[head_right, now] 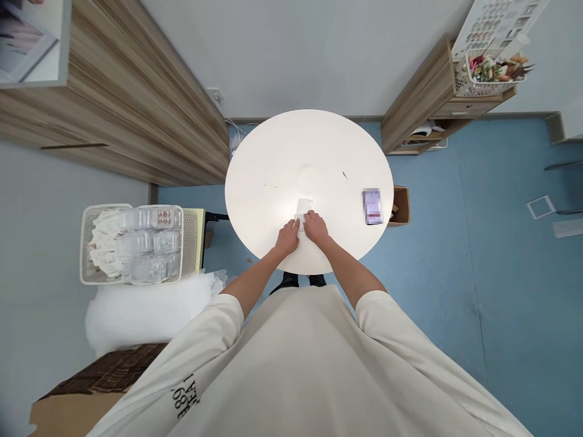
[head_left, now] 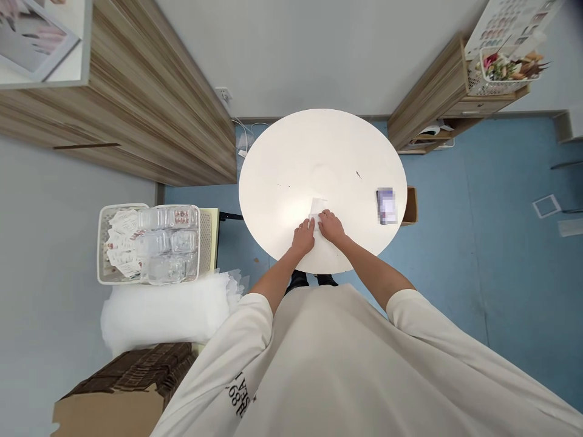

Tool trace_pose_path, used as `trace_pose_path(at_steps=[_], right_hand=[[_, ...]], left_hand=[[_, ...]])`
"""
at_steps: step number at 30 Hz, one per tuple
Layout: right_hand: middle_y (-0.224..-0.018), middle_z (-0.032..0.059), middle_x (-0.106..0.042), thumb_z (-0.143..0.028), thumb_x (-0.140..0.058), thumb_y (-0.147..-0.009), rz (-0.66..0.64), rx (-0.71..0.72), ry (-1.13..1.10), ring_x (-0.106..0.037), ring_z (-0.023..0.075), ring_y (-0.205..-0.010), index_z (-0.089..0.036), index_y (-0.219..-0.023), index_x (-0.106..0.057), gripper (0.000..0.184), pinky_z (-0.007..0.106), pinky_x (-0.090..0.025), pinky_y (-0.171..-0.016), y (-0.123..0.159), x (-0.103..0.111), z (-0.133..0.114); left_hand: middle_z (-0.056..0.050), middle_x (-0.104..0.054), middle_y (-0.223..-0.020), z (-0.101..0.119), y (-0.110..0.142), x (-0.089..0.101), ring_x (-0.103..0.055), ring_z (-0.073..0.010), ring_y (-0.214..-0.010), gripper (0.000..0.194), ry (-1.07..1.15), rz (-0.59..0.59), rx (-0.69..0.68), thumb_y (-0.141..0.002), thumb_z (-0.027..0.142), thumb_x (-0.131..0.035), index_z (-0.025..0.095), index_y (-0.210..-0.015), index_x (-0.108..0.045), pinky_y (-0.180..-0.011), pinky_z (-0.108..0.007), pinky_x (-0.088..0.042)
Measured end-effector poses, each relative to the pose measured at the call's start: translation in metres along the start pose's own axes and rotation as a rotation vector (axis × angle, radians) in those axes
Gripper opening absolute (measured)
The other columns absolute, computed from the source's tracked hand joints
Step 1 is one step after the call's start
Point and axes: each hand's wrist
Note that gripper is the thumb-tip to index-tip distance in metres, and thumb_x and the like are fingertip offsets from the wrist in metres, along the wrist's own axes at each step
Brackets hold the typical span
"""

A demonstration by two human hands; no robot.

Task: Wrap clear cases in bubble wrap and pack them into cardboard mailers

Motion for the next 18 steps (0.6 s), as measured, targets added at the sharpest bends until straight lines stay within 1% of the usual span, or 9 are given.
trace_pose_path(at_steps=[2, 4, 5, 7, 10, 13, 16, 18], right_hand=[[-0.153, 0.0167, -0.041, -0.031, -0.043, -0.102, 0.016, 0.018, 0.029, -0.046, 0.0309, -0.129, -0.018, -0.142, -0.049, 0.043, 0.042, -0.042, -0.102, 0.008, -0.004, 0.002], [-0.161, 0.0164, -0.032, -0.038, -0.049, -0.1, 0.001, 0.002, 0.038, -0.041, 0.0337, -0.134, -0.02, -0.151, -0.041, 0.055, 0.045, -0.041, -0.105, 0.016, -0.008, 0.004], [-0.163, 0.0162, -0.028, -0.039, -0.052, -0.098, -0.02, -0.004, 0.036, -0.04, 0.0341, -0.136, -0.021, -0.155, -0.037, 0.061, 0.045, -0.041, -0.106, 0.018, -0.009, 0.005], [-0.165, 0.0164, -0.026, -0.034, -0.054, -0.097, -0.062, -0.006, 0.03, -0.041, 0.0334, -0.136, -0.021, -0.159, -0.029, 0.068, 0.044, -0.041, -0.107, 0.021, -0.013, 0.007], [-0.164, 0.0176, -0.028, -0.025, -0.05, -0.097, -0.074, -0.011, 0.016, -0.041, 0.032, -0.138, -0.019, -0.159, -0.028, 0.066, 0.043, -0.039, -0.11, 0.018, -0.017, 0.008], [-0.162, 0.0181, -0.03, -0.025, -0.05, -0.098, -0.06, -0.022, -0.016, -0.041, 0.0315, -0.14, -0.018, -0.158, -0.029, 0.064, 0.044, -0.039, -0.111, 0.011, -0.02, 0.003], [-0.161, 0.0179, -0.031, -0.027, -0.052, -0.097, -0.055, -0.019, -0.043, -0.041, 0.0309, -0.14, -0.018, -0.157, -0.03, 0.064, 0.042, -0.042, -0.11, -0.001, -0.024, -0.011], [-0.161, 0.0171, -0.031, -0.027, -0.052, -0.097, -0.058, -0.007, -0.05, -0.042, 0.0308, -0.14, -0.018, -0.155, -0.032, 0.062, 0.041, -0.044, -0.108, -0.01, -0.027, -0.024]], left_hand=[[-0.019, -0.039, -0.158, -0.001, -0.001, 0.001, -0.04, -0.0333, -0.143, 0.078, -0.056, 0.003, -0.023, -0.09, 0.011, -0.044, 0.017, -0.163, -0.016, -0.113, -0.048, -0.035], [-0.019, -0.042, -0.156, 0.0, -0.002, 0.002, -0.04, -0.0334, -0.143, 0.078, -0.091, 0.004, -0.037, -0.09, 0.011, -0.043, 0.016, -0.163, -0.016, -0.115, -0.048, -0.032], [-0.019, -0.042, -0.156, 0.0, -0.002, 0.002, -0.041, -0.0335, -0.143, 0.078, -0.098, 0.001, -0.037, -0.089, 0.011, -0.044, 0.015, -0.163, -0.017, -0.115, -0.047, -0.032], [-0.02, -0.042, -0.156, 0.002, -0.002, 0.004, -0.041, -0.0338, -0.142, 0.077, -0.093, -0.009, -0.028, -0.089, 0.011, -0.044, 0.013, -0.162, -0.019, -0.114, -0.046, -0.034], [-0.02, -0.036, -0.16, 0.002, 0.0, 0.006, -0.04, -0.0349, -0.144, 0.076, -0.054, -0.016, -0.02, -0.09, 0.014, -0.045, 0.013, -0.162, -0.021, -0.113, -0.048, -0.035], [-0.019, -0.027, -0.166, -0.006, 0.007, 0.01, -0.034, -0.0348, -0.148, 0.075, -0.03, 0.011, -0.053, -0.09, 0.014, -0.045, 0.015, -0.162, -0.021, -0.115, -0.049, -0.033], [-0.016, -0.022, -0.169, -0.021, 0.014, 0.013, -0.031, -0.0338, -0.151, 0.077, -0.026, 0.026, -0.088, -0.09, 0.013, -0.046, 0.018, -0.162, -0.021, -0.116, -0.05, -0.032], [-0.017, -0.021, -0.169, -0.035, 0.019, 0.017, -0.032, -0.0341, -0.15, 0.076, -0.007, 0.022, -0.076, -0.09, 0.013, -0.046, 0.019, -0.162, -0.021, -0.115, -0.05, -0.034]])
Point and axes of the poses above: each hand's wrist, its own y-axis away from the middle knuckle, its own x-axis out of the back of the hand, z = x × y
